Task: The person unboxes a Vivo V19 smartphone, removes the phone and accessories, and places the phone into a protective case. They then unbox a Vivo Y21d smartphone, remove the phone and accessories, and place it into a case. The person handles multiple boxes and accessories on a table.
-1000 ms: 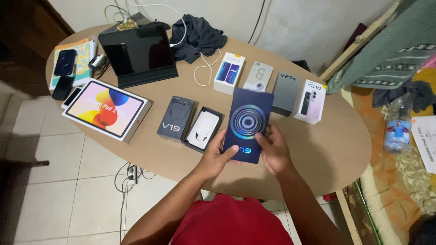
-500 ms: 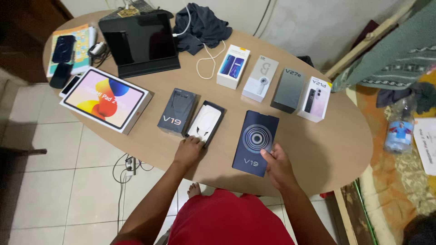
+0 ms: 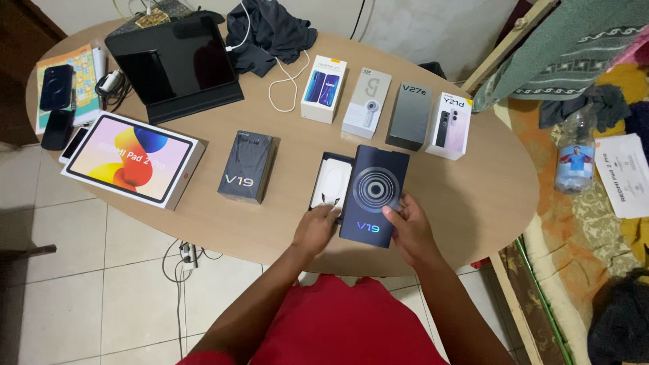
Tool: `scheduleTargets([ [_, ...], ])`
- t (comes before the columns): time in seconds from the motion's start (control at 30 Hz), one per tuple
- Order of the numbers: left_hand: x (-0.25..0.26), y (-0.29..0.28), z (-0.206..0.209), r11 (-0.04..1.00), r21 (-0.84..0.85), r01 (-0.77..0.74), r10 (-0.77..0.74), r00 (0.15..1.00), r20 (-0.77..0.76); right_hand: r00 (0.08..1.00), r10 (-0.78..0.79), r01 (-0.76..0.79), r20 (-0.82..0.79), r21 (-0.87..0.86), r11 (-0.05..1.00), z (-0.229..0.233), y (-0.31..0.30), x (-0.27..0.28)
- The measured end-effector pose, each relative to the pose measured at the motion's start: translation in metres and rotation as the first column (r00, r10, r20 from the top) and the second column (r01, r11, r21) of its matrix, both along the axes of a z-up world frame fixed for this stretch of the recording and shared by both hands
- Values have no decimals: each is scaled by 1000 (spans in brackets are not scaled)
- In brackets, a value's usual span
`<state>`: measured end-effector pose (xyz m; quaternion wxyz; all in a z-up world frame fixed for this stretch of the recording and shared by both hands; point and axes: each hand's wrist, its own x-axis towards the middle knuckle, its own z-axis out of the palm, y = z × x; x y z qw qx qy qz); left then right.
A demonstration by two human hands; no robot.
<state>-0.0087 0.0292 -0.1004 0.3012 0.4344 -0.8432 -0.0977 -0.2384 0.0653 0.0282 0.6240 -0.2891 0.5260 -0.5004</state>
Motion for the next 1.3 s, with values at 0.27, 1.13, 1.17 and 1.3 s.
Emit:
scheduleTargets([
  [0.27,-6,22,81,545,707,451,408,593,-694,998,39,-44,-42,-109,993,2,-4,10],
  [1.13,8,50,210,877,480,26,387,553,-738,956,176,-274,-234,-506,818,67,-16,61],
  [1.17,0,52,213,849,528,5,405,634,-659,967,201,-254,-158,-506,824,67,-20,60],
  [1.3,-22,62,222,997,70,-16,48,876,-479,891,338,-220,303,-364,905,71,-31,53],
])
